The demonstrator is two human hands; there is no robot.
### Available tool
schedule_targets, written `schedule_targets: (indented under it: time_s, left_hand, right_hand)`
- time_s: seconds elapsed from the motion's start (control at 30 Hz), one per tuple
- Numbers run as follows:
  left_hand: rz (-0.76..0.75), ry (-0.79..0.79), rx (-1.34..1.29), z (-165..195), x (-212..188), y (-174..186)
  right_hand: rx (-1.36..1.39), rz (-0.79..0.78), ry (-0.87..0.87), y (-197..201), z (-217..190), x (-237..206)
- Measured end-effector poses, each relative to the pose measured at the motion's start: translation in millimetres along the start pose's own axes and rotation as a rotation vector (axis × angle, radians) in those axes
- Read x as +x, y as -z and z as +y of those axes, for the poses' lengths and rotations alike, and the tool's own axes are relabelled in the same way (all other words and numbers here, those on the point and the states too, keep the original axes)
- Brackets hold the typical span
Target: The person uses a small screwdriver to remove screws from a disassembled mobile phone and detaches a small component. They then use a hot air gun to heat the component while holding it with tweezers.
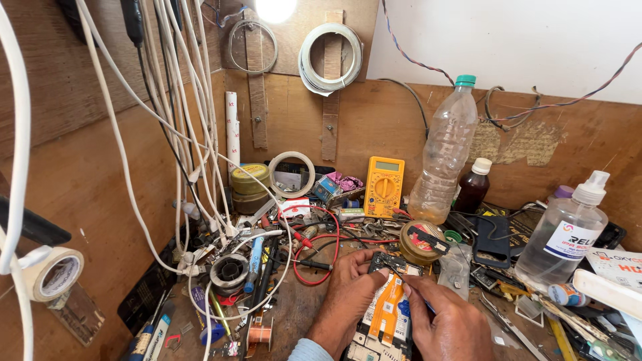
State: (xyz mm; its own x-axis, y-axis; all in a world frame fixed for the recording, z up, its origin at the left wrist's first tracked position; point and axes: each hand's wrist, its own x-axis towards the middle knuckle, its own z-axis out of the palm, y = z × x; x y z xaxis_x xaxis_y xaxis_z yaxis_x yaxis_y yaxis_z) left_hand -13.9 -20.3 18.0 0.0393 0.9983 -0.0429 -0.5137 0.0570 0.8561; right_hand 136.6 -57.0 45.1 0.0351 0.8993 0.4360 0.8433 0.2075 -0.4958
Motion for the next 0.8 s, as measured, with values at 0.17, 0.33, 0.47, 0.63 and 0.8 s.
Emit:
schedule_targets:
  time_s: [0.17,0.33,0.47,0.63,0.8]
  left_hand:
    - [0.027,0.009,0.028,0.6,0.0,-0.5]
    - [0.039,0.006,0.068,2.9,-1.5,-2.2]
    - [0.047,-0.008,0.141,7.6,-6.1,-4.5]
    - [0.038,-0.022,0.144,13.1,-9.8,-7.7]
    - [0.048,-0.022,0.169,12.1,-6.9,-8.7]
  right_hand:
    - [-0.007,0.023,0.077,-6.2,3.6,-0.9]
    - [-0.008,0.032,0.121,-12.0,10.6,-2.1]
    - [-0.021,0.016,0.120,-15.3,14.3,-1.8]
    - [-0.018,0.013,0.127,-18.8,16.5,-3.4]
    - [-0.026,0.017,0.121,-23.3,17.0,-4.3]
